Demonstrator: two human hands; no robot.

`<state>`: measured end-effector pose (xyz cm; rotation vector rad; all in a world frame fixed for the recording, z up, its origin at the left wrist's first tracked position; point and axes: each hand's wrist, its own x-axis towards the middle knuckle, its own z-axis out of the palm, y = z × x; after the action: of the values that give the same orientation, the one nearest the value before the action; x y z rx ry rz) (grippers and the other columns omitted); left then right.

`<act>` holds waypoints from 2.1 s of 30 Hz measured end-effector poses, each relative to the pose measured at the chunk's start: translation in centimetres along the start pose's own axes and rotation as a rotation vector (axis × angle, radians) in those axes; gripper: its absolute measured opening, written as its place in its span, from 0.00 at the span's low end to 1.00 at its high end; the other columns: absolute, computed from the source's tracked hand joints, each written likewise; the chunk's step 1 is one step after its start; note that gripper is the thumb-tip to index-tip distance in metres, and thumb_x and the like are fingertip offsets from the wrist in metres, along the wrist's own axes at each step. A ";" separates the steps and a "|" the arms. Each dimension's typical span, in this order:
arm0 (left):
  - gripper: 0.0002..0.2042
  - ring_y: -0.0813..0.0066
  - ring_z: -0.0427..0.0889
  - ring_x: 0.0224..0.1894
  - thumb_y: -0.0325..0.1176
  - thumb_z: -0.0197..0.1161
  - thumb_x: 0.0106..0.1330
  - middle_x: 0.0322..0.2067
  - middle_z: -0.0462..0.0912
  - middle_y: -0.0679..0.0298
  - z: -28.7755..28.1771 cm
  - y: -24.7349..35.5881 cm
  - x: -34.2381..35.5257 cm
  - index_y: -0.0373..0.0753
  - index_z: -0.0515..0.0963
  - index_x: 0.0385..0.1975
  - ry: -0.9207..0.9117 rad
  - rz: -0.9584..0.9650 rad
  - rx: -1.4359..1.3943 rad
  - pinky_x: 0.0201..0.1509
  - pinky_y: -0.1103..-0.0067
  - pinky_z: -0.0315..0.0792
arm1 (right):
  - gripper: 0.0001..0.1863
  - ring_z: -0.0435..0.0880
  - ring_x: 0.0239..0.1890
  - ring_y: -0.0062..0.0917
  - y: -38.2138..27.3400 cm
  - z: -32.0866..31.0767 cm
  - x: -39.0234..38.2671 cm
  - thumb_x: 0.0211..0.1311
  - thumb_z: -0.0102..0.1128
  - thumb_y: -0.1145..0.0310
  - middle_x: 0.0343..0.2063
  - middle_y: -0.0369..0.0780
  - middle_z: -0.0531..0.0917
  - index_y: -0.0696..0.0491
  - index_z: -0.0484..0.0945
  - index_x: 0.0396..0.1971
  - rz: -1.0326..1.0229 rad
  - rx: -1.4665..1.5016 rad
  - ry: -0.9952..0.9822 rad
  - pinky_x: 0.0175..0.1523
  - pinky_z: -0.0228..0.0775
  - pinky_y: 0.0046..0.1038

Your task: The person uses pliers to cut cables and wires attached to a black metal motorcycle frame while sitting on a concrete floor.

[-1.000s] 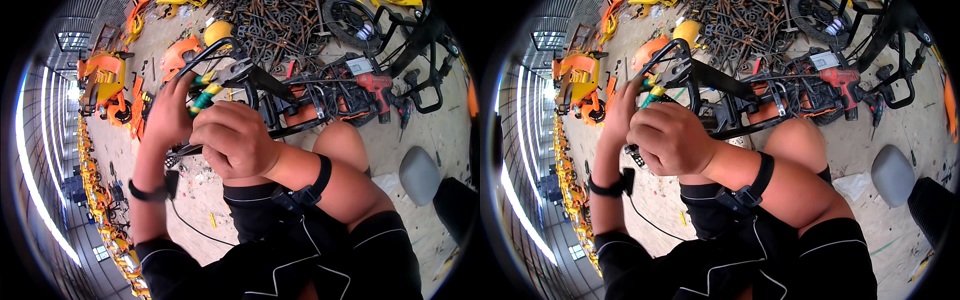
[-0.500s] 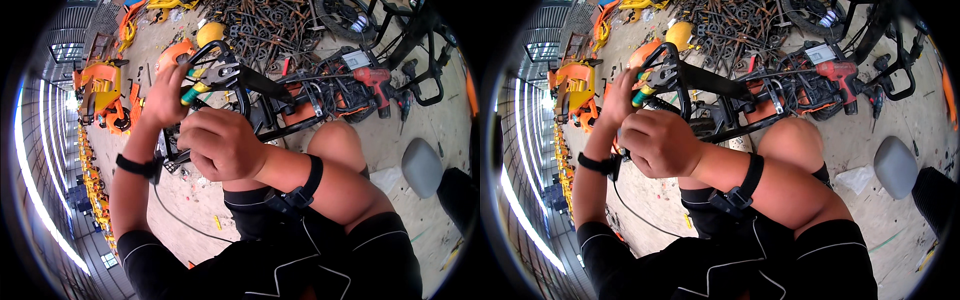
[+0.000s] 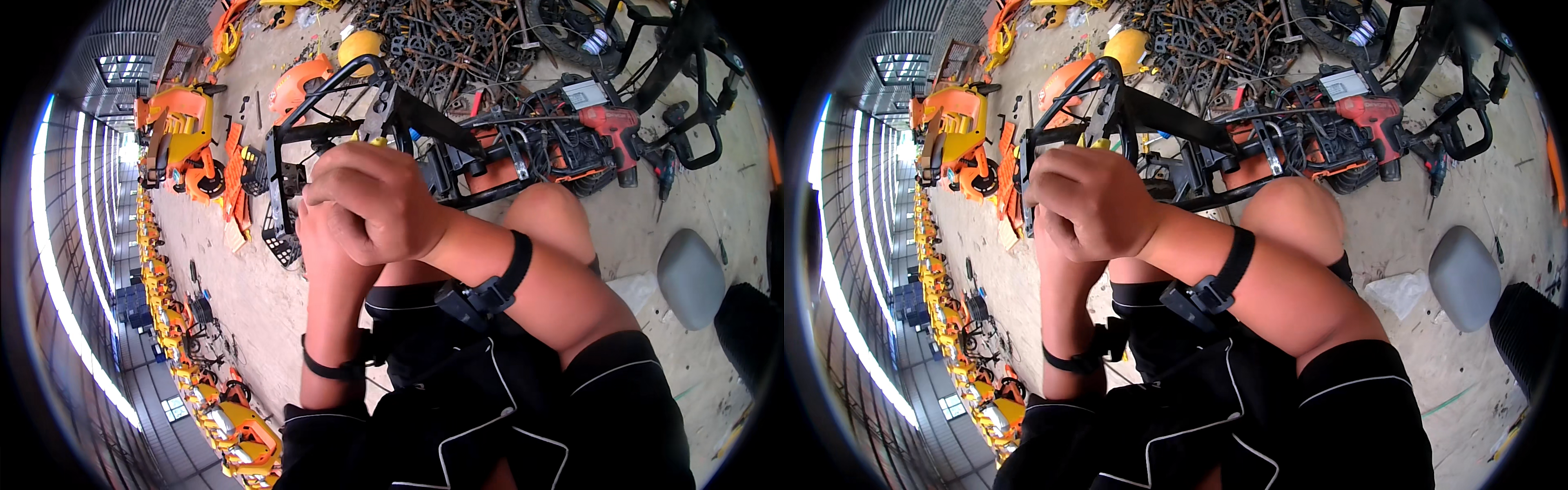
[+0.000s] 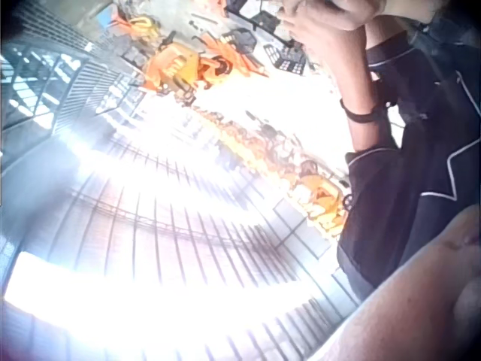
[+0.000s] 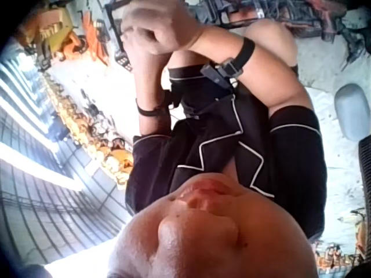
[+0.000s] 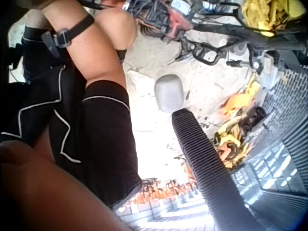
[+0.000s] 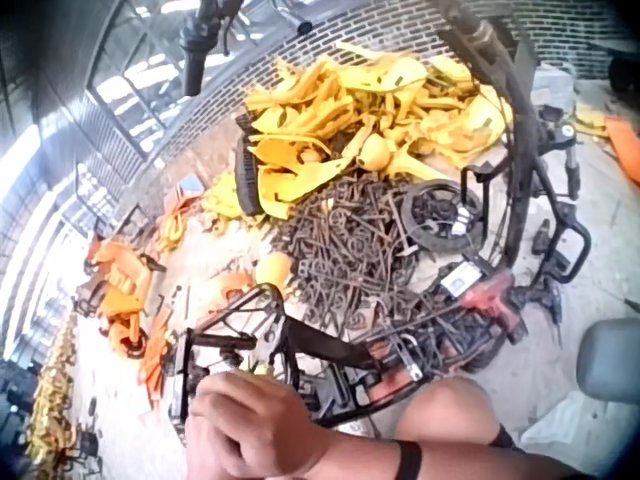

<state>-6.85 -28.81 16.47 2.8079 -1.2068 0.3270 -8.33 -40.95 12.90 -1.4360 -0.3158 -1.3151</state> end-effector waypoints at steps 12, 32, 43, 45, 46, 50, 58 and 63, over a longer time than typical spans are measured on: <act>0.36 0.44 0.76 0.59 0.25 0.67 0.54 0.57 0.77 0.50 -1.9 -10.3 10.3 0.40 0.68 0.68 -0.213 0.256 -0.019 0.63 0.59 0.72 | 0.12 0.84 0.33 0.36 0.3 -0.3 0.1 0.46 0.63 0.81 0.35 0.39 0.82 0.52 0.80 0.32 0.068 0.012 -0.028 0.38 0.79 0.36; 0.36 0.43 0.76 0.60 0.30 0.68 0.55 0.56 0.78 0.48 0.1 -12.3 13.5 0.38 0.68 0.68 -0.218 0.407 0.088 0.63 0.62 0.73 | 0.12 0.84 0.32 0.34 1.2 1.4 -1.2 0.46 0.64 0.81 0.34 0.36 0.81 0.51 0.80 0.32 0.073 -0.024 -0.031 0.34 0.77 0.34; 0.24 0.49 0.80 0.48 0.40 0.64 0.61 0.50 0.78 0.49 -1.5 -5.0 3.3 0.32 0.75 0.54 -0.142 0.304 0.295 0.48 0.61 0.78 | 0.08 0.84 0.29 0.37 0.1 1.1 -0.3 0.49 0.65 0.78 0.33 0.39 0.83 0.49 0.82 0.30 -0.125 -0.032 0.038 0.35 0.78 0.33; 0.25 0.49 0.80 0.47 0.41 0.64 0.62 0.50 0.79 0.48 -0.7 -4.5 1.5 0.32 0.75 0.56 -0.127 0.077 0.166 0.47 0.62 0.78 | 0.09 0.83 0.30 0.31 -1.1 1.6 -0.6 0.44 0.67 0.74 0.31 0.33 0.81 0.47 0.80 0.28 -0.198 -0.036 0.052 0.32 0.76 0.33; 0.25 0.49 0.80 0.47 0.41 0.64 0.62 0.50 0.79 0.48 -0.6 -4.1 1.2 0.32 0.75 0.56 -0.139 0.070 0.171 0.47 0.61 0.78 | 0.10 0.84 0.31 0.31 -1.3 0.9 -0.9 0.42 0.67 0.74 0.32 0.33 0.81 0.48 0.80 0.28 -0.170 -0.028 -0.017 0.32 0.76 0.33; 0.28 0.46 0.80 0.46 0.41 0.63 0.63 0.50 0.80 0.45 -0.8 -3.5 1.3 0.30 0.72 0.60 -0.102 0.161 0.166 0.49 0.60 0.77 | 0.09 0.85 0.31 0.36 -1.8 -0.6 -0.5 0.50 0.65 0.80 0.34 0.40 0.84 0.52 0.81 0.31 -0.106 0.047 -0.026 0.35 0.78 0.34; 0.34 0.43 0.77 0.60 0.27 0.68 0.57 0.57 0.78 0.49 -1.8 -10.2 10.0 0.38 0.70 0.67 -0.194 0.294 0.011 0.62 0.61 0.74 | 0.10 0.85 0.31 0.37 -0.2 -2.3 0.6 0.47 0.61 0.84 0.31 0.40 0.83 0.53 0.81 0.30 0.081 -0.025 -0.027 0.37 0.79 0.34; 0.41 0.44 0.73 0.66 0.18 0.67 0.48 0.64 0.75 0.52 0.8 -12.8 16.7 0.42 0.68 0.70 -0.204 0.526 0.034 0.67 0.61 0.72 | 0.11 0.85 0.32 0.36 -0.5 -1.6 -0.2 0.46 0.62 0.82 0.31 0.37 0.82 0.52 0.80 0.30 0.115 -0.009 -0.144 0.35 0.77 0.34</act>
<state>13.74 -31.88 19.69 2.5512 -1.9974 0.0828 -9.60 -41.97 12.60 -1.5376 -0.3176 -1.1249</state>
